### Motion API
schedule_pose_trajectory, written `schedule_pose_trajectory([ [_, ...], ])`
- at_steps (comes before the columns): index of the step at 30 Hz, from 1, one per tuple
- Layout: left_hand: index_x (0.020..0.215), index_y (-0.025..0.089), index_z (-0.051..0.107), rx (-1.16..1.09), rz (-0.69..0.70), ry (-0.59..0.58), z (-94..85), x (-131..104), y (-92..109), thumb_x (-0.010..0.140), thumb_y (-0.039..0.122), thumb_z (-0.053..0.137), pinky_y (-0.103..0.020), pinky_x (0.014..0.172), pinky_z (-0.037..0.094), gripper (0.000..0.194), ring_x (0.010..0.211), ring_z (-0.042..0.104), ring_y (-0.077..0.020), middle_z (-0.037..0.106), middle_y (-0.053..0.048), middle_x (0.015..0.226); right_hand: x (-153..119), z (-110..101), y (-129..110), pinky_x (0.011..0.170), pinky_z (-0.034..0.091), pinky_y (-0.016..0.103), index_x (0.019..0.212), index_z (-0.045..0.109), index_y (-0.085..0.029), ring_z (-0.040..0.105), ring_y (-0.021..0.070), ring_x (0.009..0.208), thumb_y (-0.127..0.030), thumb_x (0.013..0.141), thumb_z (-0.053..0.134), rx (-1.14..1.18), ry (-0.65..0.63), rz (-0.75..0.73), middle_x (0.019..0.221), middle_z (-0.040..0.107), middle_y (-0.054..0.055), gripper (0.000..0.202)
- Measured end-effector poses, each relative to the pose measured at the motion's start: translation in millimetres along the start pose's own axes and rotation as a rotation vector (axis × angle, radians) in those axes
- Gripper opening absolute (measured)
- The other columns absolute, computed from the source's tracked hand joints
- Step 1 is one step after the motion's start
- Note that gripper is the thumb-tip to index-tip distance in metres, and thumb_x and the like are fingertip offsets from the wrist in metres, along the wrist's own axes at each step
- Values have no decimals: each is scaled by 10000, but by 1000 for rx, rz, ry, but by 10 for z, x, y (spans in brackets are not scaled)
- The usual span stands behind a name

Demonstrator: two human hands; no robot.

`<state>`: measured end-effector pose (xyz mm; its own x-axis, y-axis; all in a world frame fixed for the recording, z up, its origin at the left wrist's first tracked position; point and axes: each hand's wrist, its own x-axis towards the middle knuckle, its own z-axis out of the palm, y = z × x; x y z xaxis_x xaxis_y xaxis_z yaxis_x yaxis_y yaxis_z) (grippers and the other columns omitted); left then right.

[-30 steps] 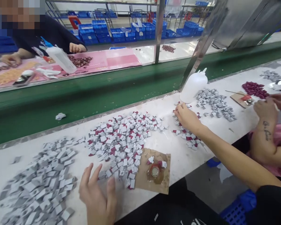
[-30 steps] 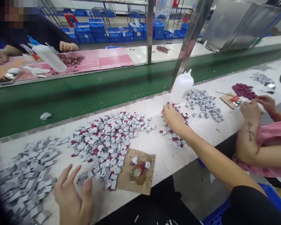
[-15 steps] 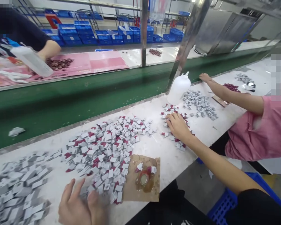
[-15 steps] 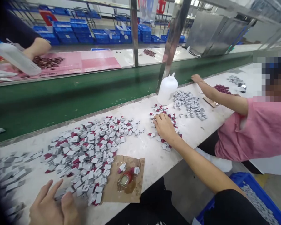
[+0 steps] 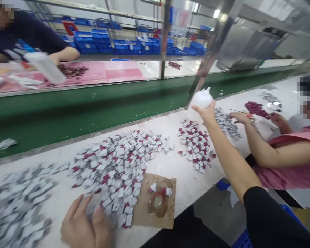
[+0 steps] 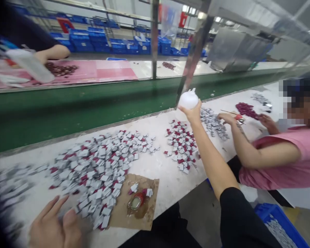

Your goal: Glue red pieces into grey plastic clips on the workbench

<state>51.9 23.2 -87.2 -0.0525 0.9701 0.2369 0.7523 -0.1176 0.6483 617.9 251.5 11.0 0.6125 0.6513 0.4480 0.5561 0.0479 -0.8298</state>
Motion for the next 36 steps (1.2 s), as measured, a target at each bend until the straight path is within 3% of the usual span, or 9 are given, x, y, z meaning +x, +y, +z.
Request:
schedule_pose_trajectory([
  [5,1499,129,646,105,37,213,-71,-71,359,1167,420,523,-751,1376,302,458,1572,538,-483,618,-288,1575,-14,161,-296,1300,477,729,1484,462,-238,622,435,1481,-605,590,1034,162,21,7,1549,623,203,1123],
  [9,1478,145,658,96,122,307,-176,-181,695,1149,315,582,-679,1338,341,378,1466,583,-420,636,-244,1485,-264,-303,-794,1318,510,653,1486,543,-289,638,420,1492,-548,565,1100,221,-56,-158,1614,631,204,1107],
  [12,1490,209,651,-73,231,317,-251,-302,1127,1071,166,684,-518,1204,479,423,1329,632,-329,668,-150,1344,-661,-784,-1239,1251,578,659,1423,683,-302,690,452,1465,-527,617,1093,182,-282,-267,1468,751,164,931],
  [15,1573,277,592,-447,180,45,-220,-465,1569,1058,156,723,-374,966,589,545,1149,678,-243,666,-102,1299,-1265,-1189,-1570,1028,710,641,1427,742,-331,784,461,1299,-565,690,1062,64,-522,-110,1329,828,132,837],
  [18,1666,293,489,-837,-136,-478,-83,-645,1849,1077,369,792,-395,945,642,667,1071,731,-235,699,-120,1321,-1925,-1475,-1699,806,751,545,1485,718,-293,840,441,1086,-611,666,1074,9,-842,202,1244,854,145,948],
  [20,1684,261,469,-995,-337,-788,16,-741,1937,990,483,903,-449,1000,655,848,1119,759,-276,724,-156,1364,-2293,-1603,-1703,801,744,486,1522,684,-268,845,410,1051,-608,661,1090,16,-1063,394,1259,847,154,1011],
  [23,1681,233,500,-1083,-486,-1068,110,-843,1976,872,468,1003,-480,1019,655,982,1166,784,-331,758,-169,1381,-2653,-1711,-1666,858,720,463,1522,664,-244,827,392,1084,-623,635,1110,47,-1264,567,1297,821,148,1062],
  [27,1664,222,508,-1147,-575,-1240,152,-974,1946,893,444,980,-476,1014,656,930,1170,814,-348,802,-141,1340,-2842,-1731,-1595,967,674,503,1493,681,-230,790,405,1168,-700,669,1076,-2,-1406,621,1366,799,147,1028],
  [36,1591,187,564,-1182,-661,-1198,207,-1121,1819,960,511,930,-449,1047,626,798,1250,771,-336,763,-153,1421,-2924,-1560,-1526,986,617,475,1508,673,-229,772,401,1220,-690,715,1065,-139,-1478,606,1399,804,136,998],
])
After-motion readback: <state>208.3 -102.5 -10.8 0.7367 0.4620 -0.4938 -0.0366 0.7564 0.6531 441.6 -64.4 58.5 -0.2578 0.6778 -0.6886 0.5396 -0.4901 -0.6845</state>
